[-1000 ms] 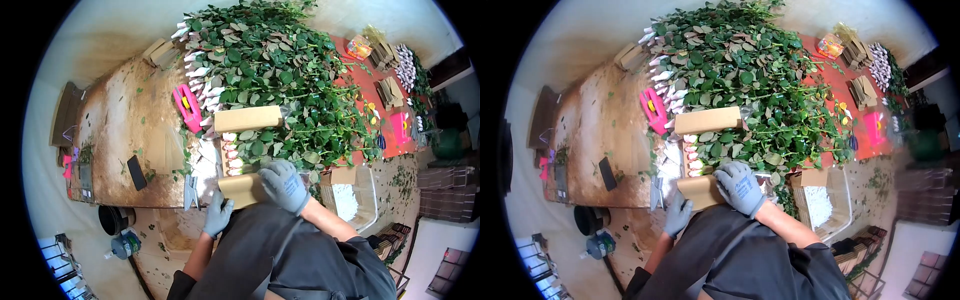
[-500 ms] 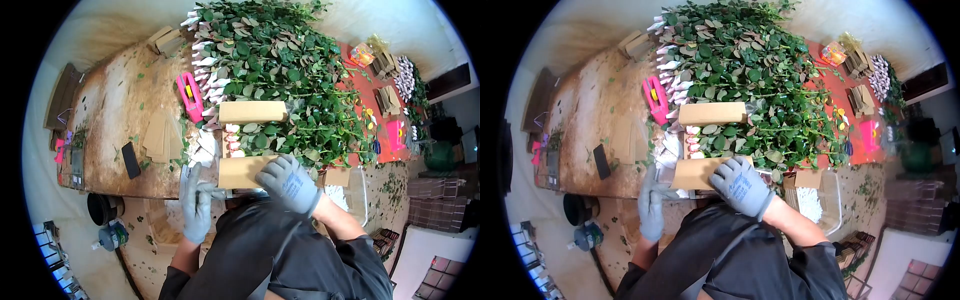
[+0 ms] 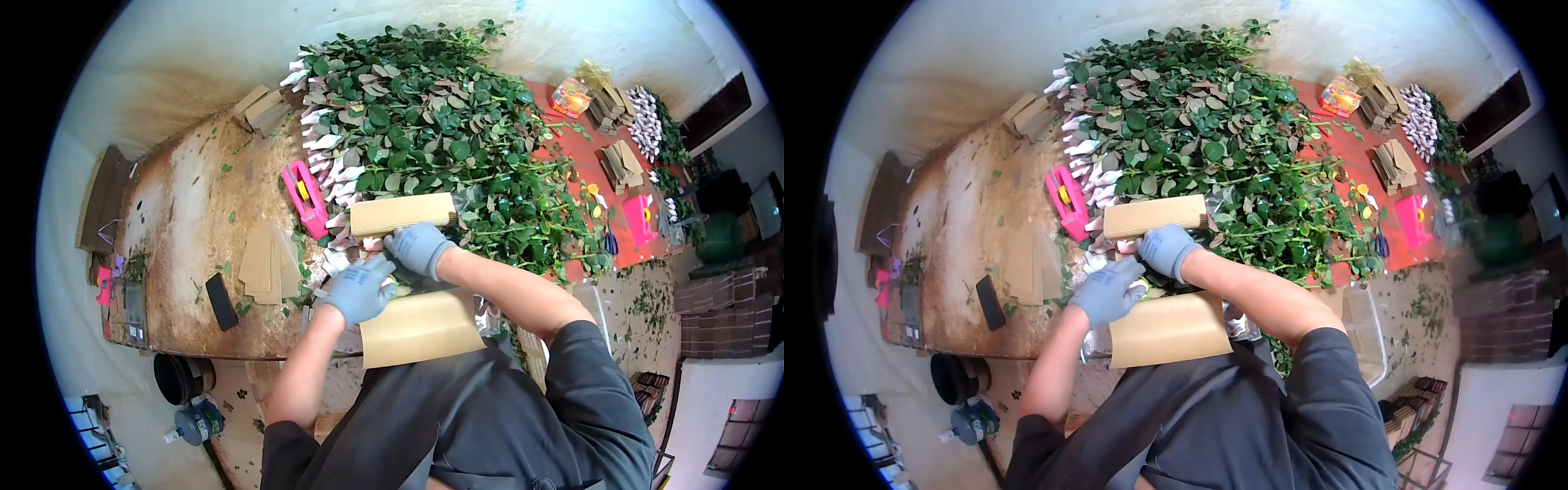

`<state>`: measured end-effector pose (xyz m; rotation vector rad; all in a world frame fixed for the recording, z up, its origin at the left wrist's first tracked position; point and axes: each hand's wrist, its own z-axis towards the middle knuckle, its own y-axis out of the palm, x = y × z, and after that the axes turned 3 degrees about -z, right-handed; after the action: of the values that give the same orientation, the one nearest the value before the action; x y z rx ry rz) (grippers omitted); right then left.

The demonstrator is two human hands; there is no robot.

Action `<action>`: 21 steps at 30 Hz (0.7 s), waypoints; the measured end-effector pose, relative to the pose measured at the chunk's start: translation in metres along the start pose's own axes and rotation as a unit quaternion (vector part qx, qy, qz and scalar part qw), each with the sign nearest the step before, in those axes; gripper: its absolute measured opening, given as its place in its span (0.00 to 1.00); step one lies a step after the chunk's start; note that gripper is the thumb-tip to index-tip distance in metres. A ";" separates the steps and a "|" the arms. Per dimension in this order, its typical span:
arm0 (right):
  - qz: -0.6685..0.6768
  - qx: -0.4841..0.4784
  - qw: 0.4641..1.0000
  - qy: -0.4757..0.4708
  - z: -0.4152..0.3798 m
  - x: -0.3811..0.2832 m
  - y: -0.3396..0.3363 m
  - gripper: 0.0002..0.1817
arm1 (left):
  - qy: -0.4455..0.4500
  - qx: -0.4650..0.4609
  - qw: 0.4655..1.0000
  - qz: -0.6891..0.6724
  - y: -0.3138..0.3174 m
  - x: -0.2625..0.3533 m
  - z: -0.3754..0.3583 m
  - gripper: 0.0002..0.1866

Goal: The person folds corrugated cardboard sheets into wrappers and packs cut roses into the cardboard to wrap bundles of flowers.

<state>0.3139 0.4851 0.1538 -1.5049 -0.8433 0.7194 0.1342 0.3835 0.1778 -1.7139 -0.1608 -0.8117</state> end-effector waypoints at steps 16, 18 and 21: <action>-0.067 0.078 0.995 0.004 -0.001 -0.005 0.034 0.14 | -0.083 -0.013 0.995 0.053 0.037 -0.005 -0.006 0.23; -0.036 0.072 0.997 0.015 -0.003 -0.005 0.027 0.14 | -0.072 -0.020 0.995 0.060 0.035 -0.006 -0.004 0.23; -0.004 0.077 0.997 0.023 -0.004 -0.001 0.031 0.13 | -0.070 -0.021 0.996 0.052 0.031 -0.001 -0.002 0.23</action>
<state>0.3198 0.4812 0.1232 -1.3750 -0.7421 0.7260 0.1478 0.3721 0.1528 -1.8049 -0.1494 -0.6225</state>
